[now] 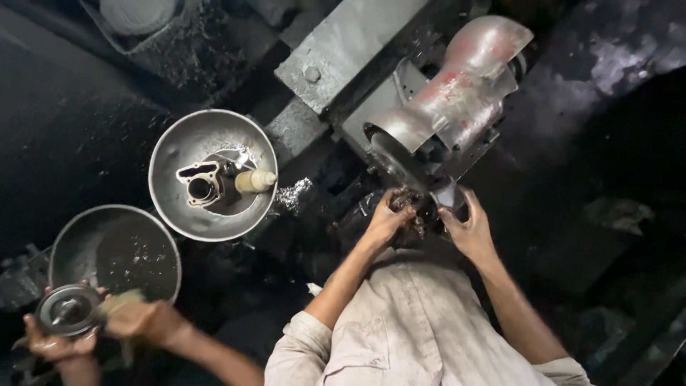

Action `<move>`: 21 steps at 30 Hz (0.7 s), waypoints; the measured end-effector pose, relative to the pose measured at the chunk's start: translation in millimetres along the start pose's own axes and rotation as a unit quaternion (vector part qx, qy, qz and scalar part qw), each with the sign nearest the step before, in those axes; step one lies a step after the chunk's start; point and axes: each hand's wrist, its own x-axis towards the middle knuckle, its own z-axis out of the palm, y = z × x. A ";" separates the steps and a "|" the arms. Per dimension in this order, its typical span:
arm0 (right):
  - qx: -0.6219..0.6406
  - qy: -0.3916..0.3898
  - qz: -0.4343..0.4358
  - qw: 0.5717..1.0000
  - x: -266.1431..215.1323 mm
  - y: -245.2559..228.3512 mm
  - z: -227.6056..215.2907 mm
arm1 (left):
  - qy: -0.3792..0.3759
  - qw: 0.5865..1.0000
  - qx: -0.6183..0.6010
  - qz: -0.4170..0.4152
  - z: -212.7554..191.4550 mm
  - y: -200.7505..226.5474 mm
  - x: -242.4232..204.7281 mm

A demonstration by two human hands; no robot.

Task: The person grinds various metal engine parts against a bench grinder. They handle multiple components, including a cylinder head and a piston, rotating them to grind different surfaces. A coworker stands nearby, also handling parts.

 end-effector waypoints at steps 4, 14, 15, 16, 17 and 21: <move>0.000 0.013 0.096 0.995 19.8 -18.3 -7.7 | 0.017 0.999 0.039 0.009 1.3 -5.1 19.4; -0.184 -0.006 -0.048 0.982 8.6 9.5 -10.7 | -0.050 0.979 -0.188 -0.054 9.6 6.6 -16.1; -0.247 0.001 -0.101 0.964 14.4 16.5 -9.9 | -0.043 0.981 -0.181 -0.053 6.9 10.0 -16.2; -0.209 -0.025 -0.016 0.977 16.1 22.3 -9.6 | -0.036 0.982 -0.176 -0.053 6.3 10.8 -18.5; -0.169 -0.052 0.069 0.982 17.1 27.0 -7.9 | -0.038 0.982 -0.178 -0.041 4.9 11.8 -19.5; -0.239 -0.038 -0.112 0.964 9.1 33.3 12.3 | -0.021 0.985 -0.171 -0.013 -11.9 14.8 -31.9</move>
